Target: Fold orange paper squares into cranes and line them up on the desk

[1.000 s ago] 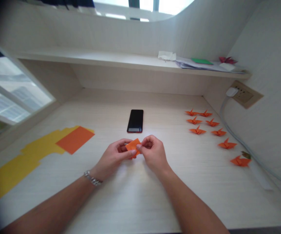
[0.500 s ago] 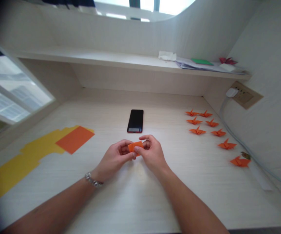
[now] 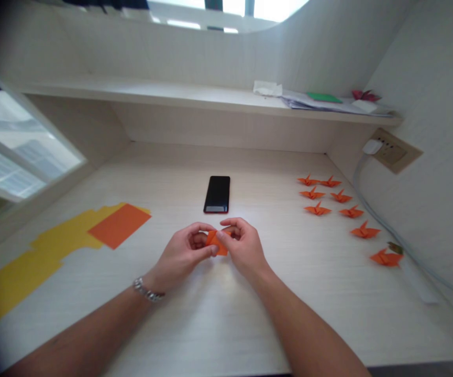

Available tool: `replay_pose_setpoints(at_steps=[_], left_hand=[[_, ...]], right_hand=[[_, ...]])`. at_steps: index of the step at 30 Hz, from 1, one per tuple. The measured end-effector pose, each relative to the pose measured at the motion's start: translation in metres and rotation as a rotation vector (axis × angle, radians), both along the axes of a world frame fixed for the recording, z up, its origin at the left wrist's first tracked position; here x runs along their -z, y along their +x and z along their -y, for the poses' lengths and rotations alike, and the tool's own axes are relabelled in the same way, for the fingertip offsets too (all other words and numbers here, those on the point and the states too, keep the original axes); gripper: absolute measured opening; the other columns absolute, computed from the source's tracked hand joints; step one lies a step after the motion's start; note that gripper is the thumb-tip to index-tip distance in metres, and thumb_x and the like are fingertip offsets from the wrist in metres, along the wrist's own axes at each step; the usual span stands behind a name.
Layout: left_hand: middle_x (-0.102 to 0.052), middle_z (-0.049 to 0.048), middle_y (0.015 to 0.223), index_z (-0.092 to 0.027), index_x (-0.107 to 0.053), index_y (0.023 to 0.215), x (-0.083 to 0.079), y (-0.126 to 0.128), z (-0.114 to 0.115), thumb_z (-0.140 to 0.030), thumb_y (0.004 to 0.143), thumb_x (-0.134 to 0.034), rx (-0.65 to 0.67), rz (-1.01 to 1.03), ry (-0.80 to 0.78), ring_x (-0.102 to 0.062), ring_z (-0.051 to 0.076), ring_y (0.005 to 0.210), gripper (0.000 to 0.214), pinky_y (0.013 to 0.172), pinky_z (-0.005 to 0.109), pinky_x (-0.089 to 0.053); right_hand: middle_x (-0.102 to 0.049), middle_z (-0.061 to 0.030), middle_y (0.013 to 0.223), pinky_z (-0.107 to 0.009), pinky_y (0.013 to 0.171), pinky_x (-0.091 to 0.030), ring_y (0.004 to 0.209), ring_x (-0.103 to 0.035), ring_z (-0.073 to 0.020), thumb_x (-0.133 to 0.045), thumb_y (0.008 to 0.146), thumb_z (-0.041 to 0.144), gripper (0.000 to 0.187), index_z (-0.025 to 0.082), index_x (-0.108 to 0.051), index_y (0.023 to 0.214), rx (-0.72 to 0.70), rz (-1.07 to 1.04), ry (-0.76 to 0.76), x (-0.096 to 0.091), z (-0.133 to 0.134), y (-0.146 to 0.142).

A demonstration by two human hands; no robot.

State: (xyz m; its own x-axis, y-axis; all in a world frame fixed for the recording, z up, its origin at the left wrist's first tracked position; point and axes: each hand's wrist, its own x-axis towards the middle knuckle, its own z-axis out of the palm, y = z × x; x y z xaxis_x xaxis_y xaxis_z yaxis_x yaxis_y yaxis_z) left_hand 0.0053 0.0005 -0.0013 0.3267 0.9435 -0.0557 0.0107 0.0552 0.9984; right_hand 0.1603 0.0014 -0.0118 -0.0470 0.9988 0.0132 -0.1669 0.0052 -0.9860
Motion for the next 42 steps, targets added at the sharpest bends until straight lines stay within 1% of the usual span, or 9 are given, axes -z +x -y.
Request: replay_pose_setpoints(at_steps=[4,10,14,19,27,32,36,39,42], left_hand=[[-0.069,0.0037,0.067,-0.013,-0.057,0.1,-0.003,0.0,0.0,-0.02,0.07,-0.072,-0.003,-0.029,-0.029,-0.065,0.016,0.062,0.034,0.059,0.026,-0.051],[-0.068,0.0028,0.062,-0.012,-0.059,0.101,-0.002,0.0,-0.002,-0.02,0.068,-0.073,-0.003,-0.05,-0.035,-0.065,0.016,0.056,0.037,0.055,0.026,-0.05],[-0.071,0.0065,0.069,-0.011,-0.06,0.099,-0.001,-0.001,-0.003,-0.022,0.07,-0.072,0.019,-0.004,-0.051,-0.066,0.017,0.061,0.034,0.059,0.027,-0.052],[-0.069,0.004,0.063,-0.01,-0.059,0.106,-0.005,-0.003,-0.004,-0.023,0.068,-0.075,-0.063,0.027,-0.056,-0.065,0.016,0.058,0.043,0.058,0.026,-0.052],[-0.071,0.0053,0.066,-0.01,-0.063,0.099,-0.005,-0.002,-0.003,-0.024,0.07,-0.073,-0.044,-0.013,-0.049,-0.066,0.016,0.058,0.034,0.057,0.025,-0.052],[-0.072,0.005,0.071,-0.013,-0.065,0.095,-0.002,-0.002,-0.005,-0.027,0.073,-0.07,-0.026,-0.071,-0.008,-0.065,0.015,0.06,0.026,0.057,0.025,-0.051],[-0.067,0.0024,0.062,-0.014,-0.069,0.083,-0.003,-0.005,-0.007,-0.032,0.071,-0.072,-0.061,-0.112,0.045,-0.06,0.012,0.053,0.021,0.05,0.022,-0.047],[-0.065,0.0015,0.058,-0.014,-0.069,0.087,-0.006,-0.006,-0.008,-0.035,0.071,-0.072,-0.144,-0.067,0.026,-0.059,0.012,0.048,0.027,0.045,0.022,-0.046],[-0.071,0.0045,0.068,-0.014,-0.066,0.093,-0.008,-0.006,-0.007,-0.034,0.071,-0.072,-0.185,0.022,0.003,-0.066,0.017,0.059,0.03,0.052,0.025,-0.052]], right_hand=[[-0.063,0.001,0.065,-0.024,0.056,-0.044,0.058,-0.057,-0.0125,-0.07,0.069,0.023,0.02,0.017,-0.06,0.086,0.058,-0.006,0.02,0.0,-0.001,0.002],[-0.064,-0.0001,0.069,-0.025,0.058,-0.046,0.061,-0.06,-0.014,-0.07,0.069,0.025,0.021,0.018,-0.06,0.087,0.012,0.021,0.008,-0.003,-0.001,0.004],[-0.064,0.0002,0.069,-0.025,0.059,-0.047,0.061,-0.06,-0.0139,-0.071,0.068,0.028,0.024,0.018,-0.06,0.087,0.063,0.019,0.022,-0.005,-0.001,0.005],[-0.066,-0.0001,0.068,-0.026,0.056,-0.047,0.058,-0.061,-0.0148,-0.075,0.065,0.033,0.035,0.018,-0.06,0.093,-0.074,0.057,-0.028,0.002,-0.004,0.008],[-0.068,-0.0018,0.073,-0.026,0.057,-0.048,0.062,-0.061,-0.0152,-0.073,0.067,0.033,0.029,0.018,-0.064,0.09,-0.069,0.093,-0.009,0.004,-0.005,0.011],[-0.068,-0.0027,0.071,-0.027,0.061,-0.049,0.065,-0.061,-0.0158,-0.07,0.072,0.035,0.019,0.017,-0.067,0.076,0.022,0.128,0.056,0.004,-0.007,0.011],[-0.07,-0.0044,0.077,-0.03,0.065,-0.051,0.072,-0.063,-0.0185,-0.071,0.071,0.036,0.019,0.018,-0.07,0.08,0.046,0.148,0.096,0.001,-0.007,0.013],[-0.07,-0.0051,0.084,-0.03,0.065,-0.05,0.076,-0.062,-0.019,-0.07,0.072,0.033,0.015,0.021,-0.072,0.081,0.05,0.26,0.183,-0.003,-0.005,0.015],[-0.069,-0.0051,0.088,-0.029,0.066,-0.049,0.074,-0.061,-0.0176,-0.067,0.076,0.029,0.011,0.023,-0.073,0.083,0.056,0.392,0.268,-0.007,0.0,0.015]])
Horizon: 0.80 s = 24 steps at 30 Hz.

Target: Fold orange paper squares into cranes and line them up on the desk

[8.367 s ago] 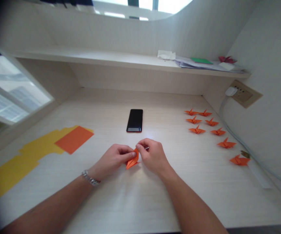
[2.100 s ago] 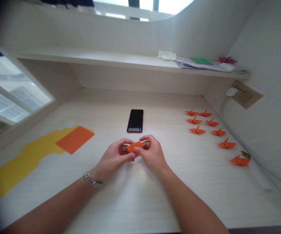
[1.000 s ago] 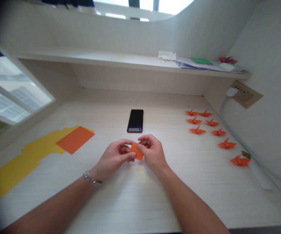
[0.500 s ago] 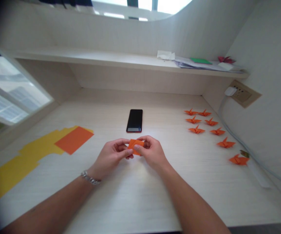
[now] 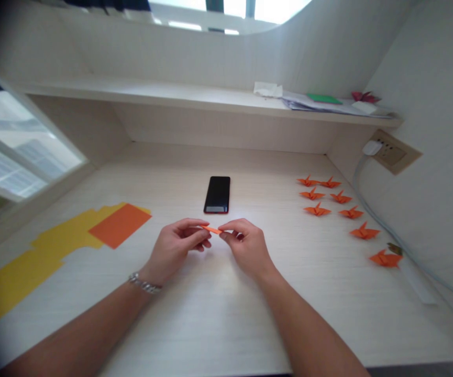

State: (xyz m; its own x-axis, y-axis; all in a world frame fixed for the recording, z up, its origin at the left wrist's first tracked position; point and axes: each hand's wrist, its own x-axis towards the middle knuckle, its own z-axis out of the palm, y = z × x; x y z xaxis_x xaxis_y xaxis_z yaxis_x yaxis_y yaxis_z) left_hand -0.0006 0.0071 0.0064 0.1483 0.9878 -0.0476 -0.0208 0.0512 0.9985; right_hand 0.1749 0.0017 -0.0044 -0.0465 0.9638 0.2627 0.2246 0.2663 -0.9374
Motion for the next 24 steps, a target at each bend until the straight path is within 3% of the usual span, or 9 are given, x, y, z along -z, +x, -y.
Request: replay_pose_setpoints(at_steps=[6,19,24], left_hand=[[-0.072,0.0067,0.077,-0.013,-0.068,0.086,0.0006,0.0006,0.0006,-0.031,0.07,-0.074,-0.037,0.006,0.086,-0.068,0.019,0.068,0.025,0.061,0.028,-0.054],[-0.071,0.0068,0.084,-0.014,-0.068,0.089,0.0033,0.0004,0.0018,-0.027,0.07,-0.074,0.016,0.004,0.129,-0.066,0.017,0.075,0.023,0.069,0.028,-0.055],[-0.071,0.0066,0.083,-0.014,-0.067,0.091,0.0035,0.0,0.0031,-0.031,0.075,-0.07,0.022,-0.057,0.135,-0.066,0.017,0.075,0.023,0.068,0.027,-0.054]], right_hand=[[-0.068,-0.0066,0.095,-0.032,0.074,-0.053,0.079,-0.064,-0.0187,-0.068,0.076,0.031,0.021,0.023,-0.072,0.096,-0.118,-0.066,-0.049,-0.0042,0.0061,-0.0039],[-0.071,-0.0062,0.089,-0.033,0.076,-0.051,0.083,-0.065,-0.0212,-0.06,0.083,0.033,0.018,0.022,-0.073,0.084,-0.078,-0.031,-0.066,-0.0033,0.0054,-0.0051],[-0.071,-0.0063,0.091,-0.032,0.075,-0.05,0.084,-0.064,-0.021,-0.057,0.085,0.029,0.017,0.022,-0.073,0.085,-0.011,0.058,0.008,-0.0062,0.0093,-0.0096]])
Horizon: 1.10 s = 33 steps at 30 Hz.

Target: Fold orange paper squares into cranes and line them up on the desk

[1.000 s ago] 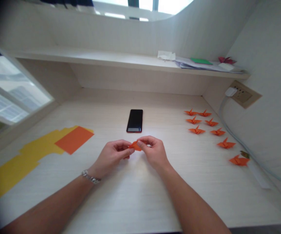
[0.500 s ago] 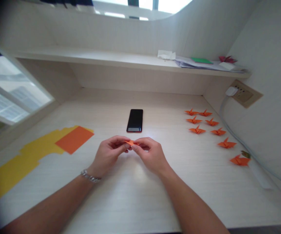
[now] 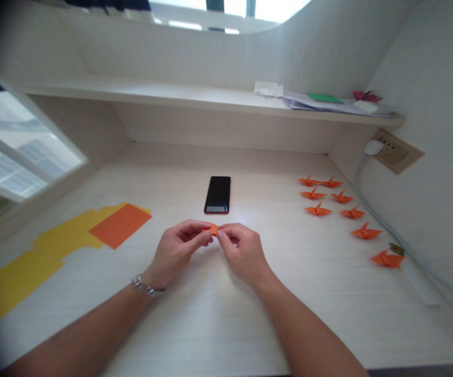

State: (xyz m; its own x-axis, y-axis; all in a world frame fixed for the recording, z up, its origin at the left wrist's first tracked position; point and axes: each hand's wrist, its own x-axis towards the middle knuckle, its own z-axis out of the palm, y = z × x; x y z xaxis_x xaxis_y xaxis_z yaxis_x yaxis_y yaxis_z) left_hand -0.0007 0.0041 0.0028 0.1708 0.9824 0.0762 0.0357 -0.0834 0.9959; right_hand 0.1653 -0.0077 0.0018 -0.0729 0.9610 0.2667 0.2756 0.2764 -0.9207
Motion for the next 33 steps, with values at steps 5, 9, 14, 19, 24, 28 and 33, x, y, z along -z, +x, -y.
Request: replay_pose_setpoints(at_steps=[5,9,14,19,24,28,33], left_hand=[[-0.07,0.0091,0.097,-0.014,-0.066,0.098,0.003,0.001,0.001,-0.029,0.075,-0.07,0.017,0.017,0.022,-0.066,0.018,0.084,0.027,0.073,0.027,-0.054],[-0.07,0.0077,0.095,-0.015,-0.062,0.106,0.004,0.004,0.001,-0.023,0.075,-0.069,0.004,0.044,0.012,-0.066,0.017,0.081,0.033,0.073,0.029,-0.055],[-0.07,0.0058,0.091,-0.014,-0.064,0.1,0.003,0.004,-0.001,-0.02,0.076,-0.064,-0.037,0.052,-0.023,-0.067,0.016,0.077,0.024,0.066,0.027,-0.056],[-0.072,0.0047,0.09,-0.014,-0.069,0.087,0.004,0.002,-0.003,-0.009,0.07,-0.065,-0.06,0.026,0.037,-0.067,0.017,0.084,0.018,0.079,0.027,-0.055],[-0.072,0.0049,0.089,-0.015,-0.07,0.086,0.007,0.003,-0.003,-0.014,0.07,-0.069,-0.014,0.074,0.005,-0.068,0.018,0.082,0.016,0.078,0.029,-0.056],[-0.071,0.0075,0.097,-0.016,-0.072,0.086,0.009,0.001,-0.002,-0.017,0.068,-0.073,0.013,0.073,0.048,-0.068,0.02,0.088,0.019,0.08,0.031,-0.056],[-0.068,0.009,0.106,-0.017,-0.074,0.081,0.008,-0.002,-0.001,-0.019,0.067,-0.074,-0.02,-0.022,0.148,-0.066,0.021,0.094,0.014,0.081,0.029,-0.055]], right_hand=[[-0.07,-0.0063,0.09,-0.031,0.073,-0.05,0.082,-0.064,-0.02,-0.056,0.085,0.026,0.016,0.021,-0.071,0.083,0.088,0.02,0.04,0.003,0.0,-0.003],[-0.068,-0.0069,0.092,-0.031,0.075,-0.05,0.084,-0.063,-0.0194,-0.054,0.086,0.024,0.017,0.021,-0.07,0.083,0.131,0.045,0.123,0.005,-0.001,-0.004],[-0.068,-0.008,0.093,-0.034,0.086,-0.048,0.092,-0.062,-0.0201,-0.055,0.086,0.02,0.015,0.02,-0.07,0.085,0.096,0.115,0.285,0.003,0.003,-0.006],[-0.066,-0.0082,0.103,-0.033,0.081,-0.052,0.095,-0.062,-0.0205,-0.056,0.086,0.026,0.017,0.021,-0.07,0.093,0.034,-0.047,0.178,0.005,0.001,-0.004],[-0.07,-0.0076,0.097,-0.034,0.073,-0.055,0.081,-0.066,-0.0194,-0.066,0.078,0.033,0.027,0.019,-0.07,0.101,-0.015,-0.372,-0.211,0.014,-0.011,0.002],[-0.071,-0.0058,0.081,-0.036,0.069,-0.056,0.074,-0.066,-0.0195,-0.074,0.068,0.034,0.027,0.017,-0.072,0.088,-0.085,-0.516,-0.353,0.014,-0.013,0.002],[-0.071,-0.0039,0.073,-0.03,0.062,-0.053,0.062,-0.063,-0.0142,-0.079,0.063,0.032,0.028,0.017,-0.073,0.085,-0.159,-0.557,-0.435,0.013,-0.012,0.005]])
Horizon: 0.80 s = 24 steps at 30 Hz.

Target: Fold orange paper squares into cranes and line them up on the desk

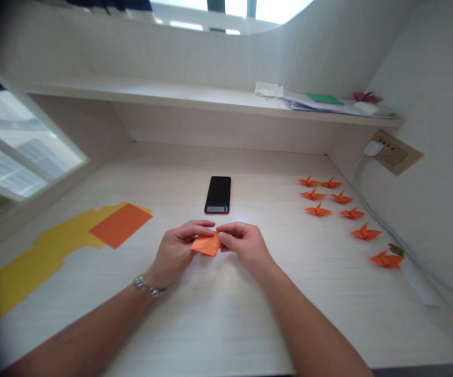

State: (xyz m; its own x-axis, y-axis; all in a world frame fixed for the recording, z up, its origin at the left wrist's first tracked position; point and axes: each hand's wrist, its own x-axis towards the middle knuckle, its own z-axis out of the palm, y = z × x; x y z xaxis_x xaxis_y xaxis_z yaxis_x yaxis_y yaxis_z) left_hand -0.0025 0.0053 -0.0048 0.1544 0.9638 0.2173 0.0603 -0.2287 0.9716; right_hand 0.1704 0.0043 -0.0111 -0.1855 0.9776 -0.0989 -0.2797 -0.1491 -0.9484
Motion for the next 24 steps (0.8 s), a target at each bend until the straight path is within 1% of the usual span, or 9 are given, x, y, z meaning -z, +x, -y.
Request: replay_pose_setpoints(at_steps=[3,5,10,14,16,18,21,24], left_hand=[[-0.07,0.0075,0.1,-0.017,-0.074,0.078,0.0,0.001,0.001,-0.015,0.069,-0.072,-0.034,-0.019,0.032,-0.066,0.019,0.089,0.01,0.081,0.029,-0.054],[-0.071,0.0068,0.096,-0.017,-0.074,0.078,0.0,0.002,0.001,-0.013,0.07,-0.07,-0.038,0.011,0.036,-0.067,0.019,0.087,0.01,0.08,0.029,-0.054],[-0.072,0.0043,0.089,-0.017,-0.072,0.078,0.001,0.005,0.003,-0.006,0.071,-0.062,-0.083,0.041,0.06,-0.067,0.017,0.083,0.017,0.077,0.027,-0.055],[-0.072,0.0031,0.088,-0.017,-0.071,0.08,0.002,0.007,0.005,-0.001,0.071,-0.056,-0.127,0.036,0.091,-0.066,0.016,0.082,0.024,0.076,0.025,-0.054],[-0.072,0.0034,0.088,-0.017,-0.07,0.08,0.001,0.007,0.005,0.0,0.07,-0.056,-0.134,0.04,0.096,-0.066,0.016,0.083,0.024,0.075,0.025,-0.054],[-0.072,0.0044,0.088,-0.016,-0.07,0.081,0.0,0.006,0.004,-0.003,0.071,-0.058,-0.103,0.033,0.074,-0.067,0.016,0.081,0.02,0.073,0.025,-0.055],[-0.072,0.0049,0.083,-0.015,-0.07,0.084,-0.002,0.005,0.002,-0.007,0.072,-0.062,-0.02,-0.019,0.03,-0.067,0.016,0.075,0.016,0.068,0.024,-0.054],[-0.071,0.0042,0.079,-0.015,-0.07,0.081,-0.002,0.003,0.002,-0.007,0.071,-0.063,-0.018,-0.066,0.036,-0.066,0.015,0.071,0.014,0.066,0.022,-0.053]], right_hand=[[-0.07,-0.0031,0.07,-0.027,0.061,-0.05,0.06,-0.062,-0.012,-0.08,0.062,0.031,0.028,0.016,-0.073,0.084,-0.055,-0.042,-0.046,0.0,0.0,0.001],[-0.069,-0.003,0.069,-0.026,0.061,-0.05,0.059,-0.061,-0.0116,-0.081,0.061,0.031,0.027,0.016,-0.073,0.082,-0.055,-0.064,-0.071,0.0,0.001,0.0],[-0.068,-0.0024,0.062,-0.025,0.055,-0.048,0.054,-0.059,-0.0111,-0.083,0.058,0.03,0.025,0.015,-0.074,0.076,-0.003,-0.071,-0.076,-0.001,0.001,-0.007],[-0.068,-0.0024,0.06,-0.025,0.054,-0.048,0.053,-0.057,-0.0106,-0.083,0.058,0.03,0.024,0.015,-0.074,0.075,0.039,-0.065,-0.055,-0.003,0.003,-0.01],[-0.067,-0.0024,0.06,-0.025,0.054,-0.048,0.052,-0.057,-0.0106,-0.082,0.058,0.03,0.023,0.015,-0.074,0.074,0.053,-0.057,-0.051,-0.003,0.003,-0.01],[-0.067,-0.0023,0.059,-0.025,0.054,-0.048,0.052,-0.058,-0.0107,-0.082,0.058,0.03,0.023,0.015,-0.074,0.073,0.055,-0.039,-0.049,-0.003,0.004,-0.009],[-0.066,-0.0024,0.057,-0.025,0.053,-0.048,0.052,-0.058,-0.0111,-0.082,0.057,0.03,0.024,0.014,-0.074,0.072,0.031,0.011,-0.054,-0.002,0.003,-0.007],[-0.066,-0.0026,0.057,-0.025,0.053,-0.048,0.052,-0.058,-0.0115,-0.083,0.056,0.031,0.026,0.013,-0.074,0.073,0.0,0.028,-0.063,0.0,0.003,-0.005]])
